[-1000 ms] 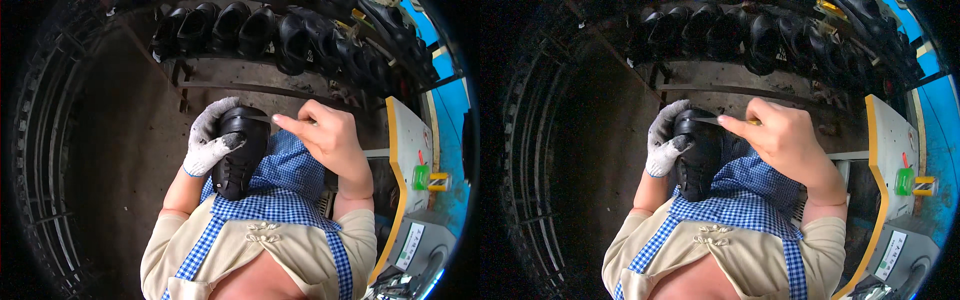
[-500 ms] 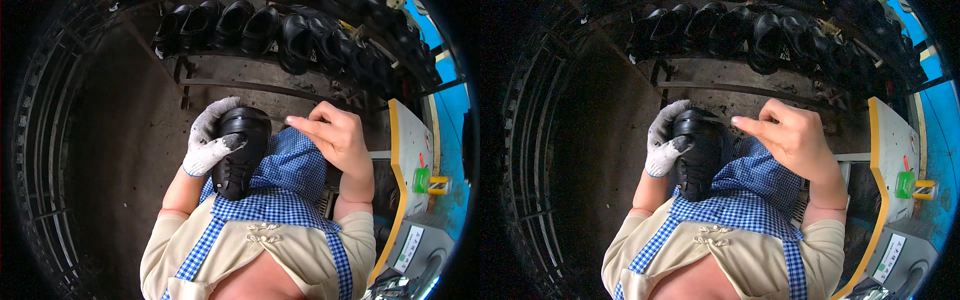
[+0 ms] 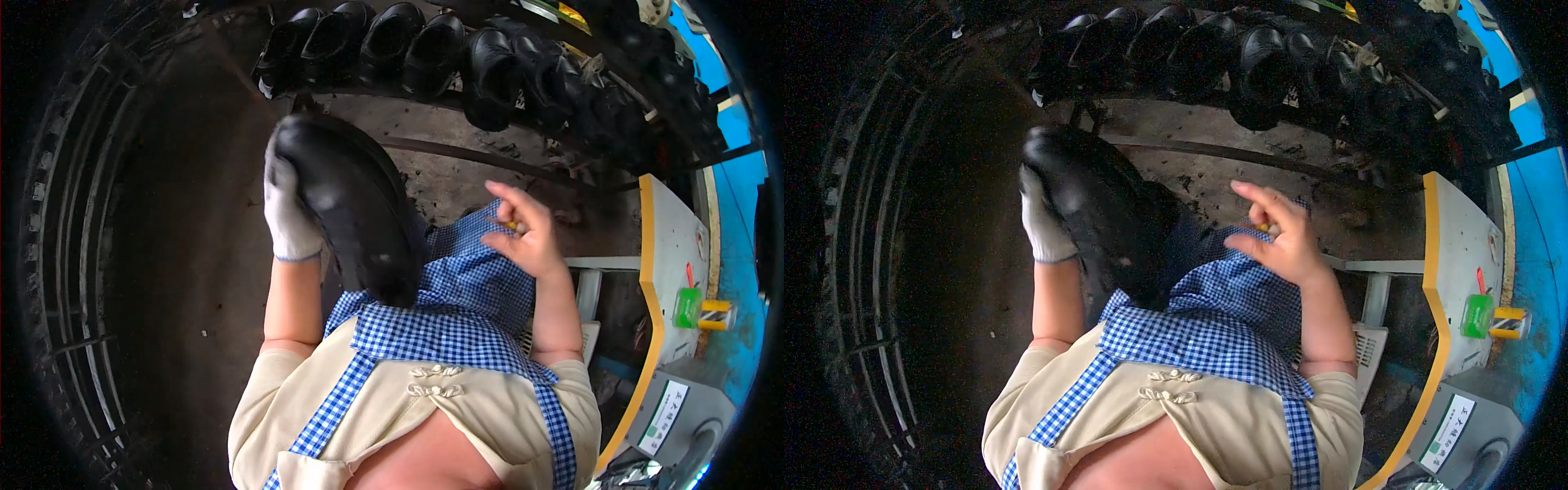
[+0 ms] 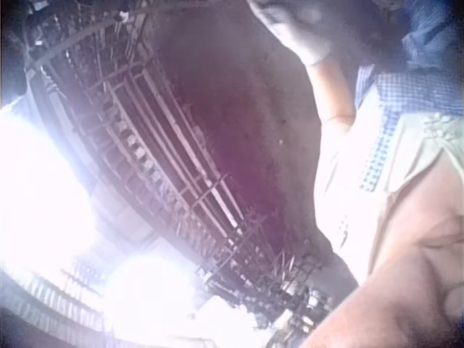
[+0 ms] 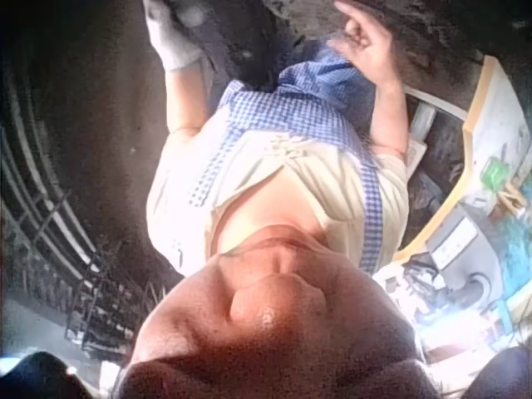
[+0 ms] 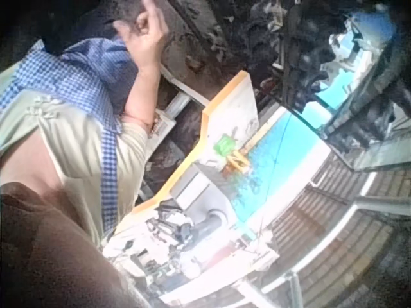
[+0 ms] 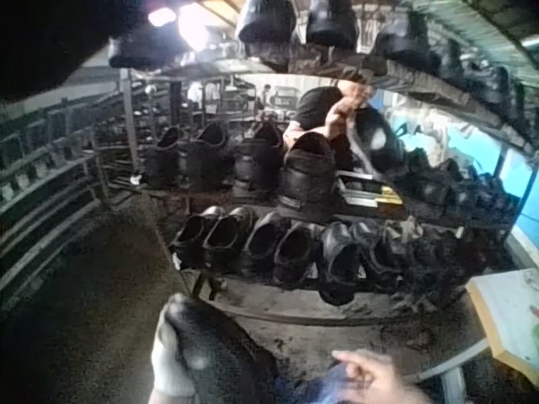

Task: The person repeatedly picks up black shoes from a nearby rack and uses a small knife to trim excess material along the sole edges. After trimming each shoe, the person places it back on the rack and repeats the process with the next shoe.

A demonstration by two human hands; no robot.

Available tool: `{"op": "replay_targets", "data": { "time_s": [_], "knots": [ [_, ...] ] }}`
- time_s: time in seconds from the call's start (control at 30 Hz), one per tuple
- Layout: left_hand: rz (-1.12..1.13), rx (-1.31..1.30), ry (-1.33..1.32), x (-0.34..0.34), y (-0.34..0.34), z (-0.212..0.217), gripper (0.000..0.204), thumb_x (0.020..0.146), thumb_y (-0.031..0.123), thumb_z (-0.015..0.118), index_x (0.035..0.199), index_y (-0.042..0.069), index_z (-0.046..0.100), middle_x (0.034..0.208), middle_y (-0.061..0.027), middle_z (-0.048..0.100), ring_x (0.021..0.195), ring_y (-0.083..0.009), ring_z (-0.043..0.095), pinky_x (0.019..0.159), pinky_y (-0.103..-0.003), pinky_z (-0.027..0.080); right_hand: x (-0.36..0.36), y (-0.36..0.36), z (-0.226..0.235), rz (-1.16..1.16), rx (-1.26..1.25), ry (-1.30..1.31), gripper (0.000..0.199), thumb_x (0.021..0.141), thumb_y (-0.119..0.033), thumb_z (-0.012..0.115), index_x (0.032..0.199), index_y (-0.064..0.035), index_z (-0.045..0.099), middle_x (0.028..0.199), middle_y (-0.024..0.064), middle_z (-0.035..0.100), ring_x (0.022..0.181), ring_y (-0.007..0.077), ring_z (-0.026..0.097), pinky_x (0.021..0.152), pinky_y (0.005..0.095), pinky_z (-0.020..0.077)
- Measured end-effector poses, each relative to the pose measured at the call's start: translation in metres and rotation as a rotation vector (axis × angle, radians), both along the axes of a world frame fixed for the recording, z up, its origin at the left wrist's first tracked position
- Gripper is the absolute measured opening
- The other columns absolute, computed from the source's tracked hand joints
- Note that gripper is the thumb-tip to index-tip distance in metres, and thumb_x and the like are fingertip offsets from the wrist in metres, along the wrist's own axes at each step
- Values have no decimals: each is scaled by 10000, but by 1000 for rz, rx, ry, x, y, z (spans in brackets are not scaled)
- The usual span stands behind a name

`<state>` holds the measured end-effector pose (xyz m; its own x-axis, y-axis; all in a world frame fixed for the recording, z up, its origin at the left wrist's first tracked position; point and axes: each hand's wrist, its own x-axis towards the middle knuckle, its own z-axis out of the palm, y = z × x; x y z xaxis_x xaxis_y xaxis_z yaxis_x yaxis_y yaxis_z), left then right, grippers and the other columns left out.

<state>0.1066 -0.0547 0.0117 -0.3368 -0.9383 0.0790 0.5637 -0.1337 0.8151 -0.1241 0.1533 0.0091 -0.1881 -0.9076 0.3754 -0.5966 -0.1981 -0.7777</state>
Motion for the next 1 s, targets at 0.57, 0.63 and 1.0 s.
{"op": "replay_targets", "data": {
  "time_s": [0.57, 0.63, 1.0],
  "knots": [
    [-374, 488, -153, 11, 9, -96, 458, 1025, 401, 401, 1350, 99, 512, 1294, -92, 606, 1046, -215, 654, 785, -339, 585, 33, -45, 0, -26, -127, -764, 712, 810, -196, 812, 1367, -18, 404, 1170, 103, 608, 1055, 166, 605, 918, 292, 493],
    [-371, 510, -233, 19, 14, -95, 456, 1024, 435, 377, 1337, 136, 521, 1249, -66, 635, 969, -181, 672, 647, -283, 568, 28, -47, -1, -77, -45, -682, 715, 814, -231, 811, 1366, -21, 409, 1164, 95, 609, 1025, 158, 607, 904, 292, 495],
    [-275, 572, -204, 30, -4, -104, 447, 1010, 477, 450, 1290, 144, 551, 1168, -37, 659, 912, -154, 639, 686, -282, 488, 25, -47, 12, -71, 236, -784, 492, 771, -176, 775, 1168, -6, 539, 726, 32, 565, 466, 89, 483, 392, 212, 357]
  ]
}}
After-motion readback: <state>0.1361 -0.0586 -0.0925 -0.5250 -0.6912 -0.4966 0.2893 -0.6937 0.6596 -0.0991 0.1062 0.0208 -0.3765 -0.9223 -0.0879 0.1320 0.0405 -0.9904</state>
